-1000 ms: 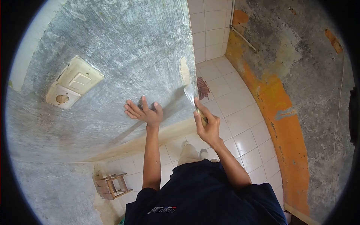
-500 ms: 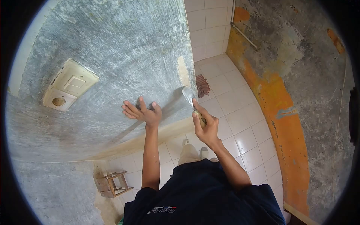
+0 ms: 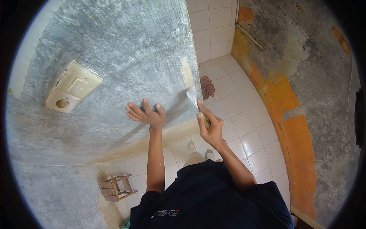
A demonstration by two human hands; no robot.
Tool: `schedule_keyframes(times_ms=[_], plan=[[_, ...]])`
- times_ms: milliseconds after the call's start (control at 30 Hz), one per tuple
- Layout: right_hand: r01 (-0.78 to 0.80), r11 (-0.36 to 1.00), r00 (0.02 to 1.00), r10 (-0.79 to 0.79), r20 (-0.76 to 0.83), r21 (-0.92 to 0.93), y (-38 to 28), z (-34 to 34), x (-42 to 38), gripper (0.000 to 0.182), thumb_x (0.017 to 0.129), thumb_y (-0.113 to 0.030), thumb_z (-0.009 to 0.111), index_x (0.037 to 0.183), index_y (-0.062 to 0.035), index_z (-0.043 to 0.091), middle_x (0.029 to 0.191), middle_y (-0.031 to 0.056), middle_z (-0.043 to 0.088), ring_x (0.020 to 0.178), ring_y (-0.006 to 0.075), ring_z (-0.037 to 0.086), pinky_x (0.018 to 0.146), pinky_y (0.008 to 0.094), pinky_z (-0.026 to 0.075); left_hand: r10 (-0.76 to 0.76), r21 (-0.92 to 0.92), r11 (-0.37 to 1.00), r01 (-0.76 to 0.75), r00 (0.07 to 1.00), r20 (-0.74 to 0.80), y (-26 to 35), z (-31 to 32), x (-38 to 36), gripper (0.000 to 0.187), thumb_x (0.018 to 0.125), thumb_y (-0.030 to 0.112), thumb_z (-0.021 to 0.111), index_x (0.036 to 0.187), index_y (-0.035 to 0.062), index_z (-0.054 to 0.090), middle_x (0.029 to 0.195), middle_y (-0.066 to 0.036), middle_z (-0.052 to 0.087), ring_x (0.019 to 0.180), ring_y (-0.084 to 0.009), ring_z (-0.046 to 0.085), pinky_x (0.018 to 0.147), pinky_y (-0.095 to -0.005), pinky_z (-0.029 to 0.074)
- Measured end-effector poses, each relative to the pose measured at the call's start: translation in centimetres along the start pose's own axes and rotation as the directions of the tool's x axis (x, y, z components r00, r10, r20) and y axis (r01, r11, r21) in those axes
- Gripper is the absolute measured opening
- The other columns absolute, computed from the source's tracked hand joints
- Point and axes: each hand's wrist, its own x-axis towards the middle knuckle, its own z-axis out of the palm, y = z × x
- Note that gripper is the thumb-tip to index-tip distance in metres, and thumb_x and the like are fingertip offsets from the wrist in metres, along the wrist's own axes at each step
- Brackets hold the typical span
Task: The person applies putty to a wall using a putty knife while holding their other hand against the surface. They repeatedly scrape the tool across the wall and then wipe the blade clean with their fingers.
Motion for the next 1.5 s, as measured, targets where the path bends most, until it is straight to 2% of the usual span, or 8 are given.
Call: schedule_keyframes(times_ms=[233, 333, 567, 767, 833, 967, 1133, 1500], plan=[[-0.079, 0.997, 0.995, 0.08, 0.066, -0.023, -3.9, -1.2, 2.1, 0.043, 0.096, -0.002, 0.065, 0.139, -0.0029, 0.063, 0.127, 0.0208, 0.071, 0.113, 0.0314, 0.072, 0.094, 0.0363, 0.058, -0.022, -0.009, 1.0, 0.022, 1.0, -0.002, 0.3, -0.1, 0.2, 0.057, 0.105, 0.045, 0.044, 0.155, 0.0174, 0.041, 0.167, -0.032, 0.018, 0.158, -0.0466, 0.004, 0.121, -0.0635, 0.0], [-0.003, 0.997, 1.0, 0.004, 0.012, -0.075, 0.9, -0.5, -1.0, 0.042, 0.097, -0.004, 0.066, 0.139, -0.0035, 0.063, 0.127, 0.0198, 0.071, 0.109, 0.0314, 0.074, 0.09, 0.0354, 0.058, 0.023, 0.006, 1.0, -0.023, 1.0, 0.017, 0.0, -0.1, 0.1, 0.061, 0.106, 0.047, 0.042, 0.155, 0.0111, 0.039, 0.168, -0.032, 0.012, 0.157, -0.0484, 0.002, 0.12, -0.0663, -0.002], [-0.051, 0.997, 0.999, 0.052, 0.005, -0.064, -0.7, -0.4, -0.8, 0.041, 0.097, -0.004, 0.066, 0.138, -0.0023, 0.064, 0.127, 0.0189, 0.071, 0.106, 0.0295, 0.075, 0.087, 0.0343, 0.058, -0.014, -0.021, 1.0, 0.014, 1.0, -0.01, 0.3, 0.0, 0.0, 0.056, 0.104, 0.046, 0.045, 0.153, 0.017, 0.043, 0.167, -0.031, 0.019, 0.158, -0.0461, 0.005, 0.122, -0.0628, 0.0], [-0.035, 0.998, 0.999, 0.036, 0.011, -0.057, -0.8, -0.3, 0.2, 0.042, 0.097, -0.004, 0.066, 0.139, -0.0032, 0.063, 0.127, 0.0194, 0.071, 0.103, 0.0278, 0.076, 0.087, 0.0325, 0.058, 0.028, -0.009, 1.0, -0.028, 1.0, 0.008, 0.2, 0.0, 0.0, 0.059, 0.105, 0.047, 0.045, 0.152, 0.0104, 0.043, 0.167, -0.032, 0.014, 0.157, -0.0479, 0.003, 0.12, -0.0654, -0.002], [-0.026, 0.998, 1.0, 0.026, -0.004, -0.049, -3.0, -0.5, 1.4, 0.042, 0.097, -0.003, 0.066, 0.139, -0.0032, 0.063, 0.126, 0.0201, 0.071, 0.104, 0.0281, 0.076, 0.087, 0.0327, 0.058, -0.019, -0.031, 0.999, 0.019, 1.0, -0.015, 0.4, 0.0, -0.1, 0.056, 0.103, 0.045, 0.047, 0.152, 0.0179, 0.046, 0.167, -0.031, 0.018, 0.158, -0.0461, 0.004, 0.122, -0.0625, -0.001], [-0.051, 0.993, 0.999, 0.049, -0.018, -0.108, -0.1, 0.0, -0.7, 0.042, 0.097, -0.003, 0.066, 0.138, -0.0033, 0.064, 0.126, 0.021, 0.072, 0.104, 0.0282, 0.076, 0.088, 0.0325, 0.057, -0.039, -0.07, 0.997, 0.039, 0.999, 0.008, 0.3, -0.4, -0.6, 0.056, 0.102, 0.045, 0.049, 0.152, 0.0184, 0.046, 0.168, -0.031, 0.017, 0.158, -0.0461, 0.003, 0.122, -0.0616, -0.003], [-0.104, 0.988, 0.994, 0.107, 0.018, -0.117, -3.0, 0.2, 0.3, 0.041, 0.097, -0.003, 0.066, 0.138, -0.0033, 0.064, 0.125, 0.0207, 0.072, 0.104, 0.0272, 0.076, 0.087, 0.0323, 0.057, -0.068, -0.09, 0.993, 0.075, 0.995, 0.073, 0.7, -0.4, -1.3, 0.061, 0.102, 0.042, 0.05, 0.157, 0.0173, 0.042, 0.17, -0.031, 0.007, 0.158, -0.0472, -0.005, 0.121, -0.0628, -0.008], [-0.007, 0.979, 0.993, -0.017, -0.117, -0.201, -3.4, 1.1, 0.7, 0.041, 0.097, -0.004, 0.066, 0.138, -0.0029, 0.064, 0.126, 0.0186, 0.072, 0.104, 0.0244, 0.076, 0.089, 0.0326, 0.057, -0.07, -0.147, 0.983, 0.108, 0.968, 0.241, 1.0, -2.0, -1.9, 0.071, 0.1, 0.041, 0.058, 0.161, 0.015, 0.036, 0.17, -0.031, -0.009, 0.155, -0.0469, -0.021, 0.118, -0.0648, -0.016]])
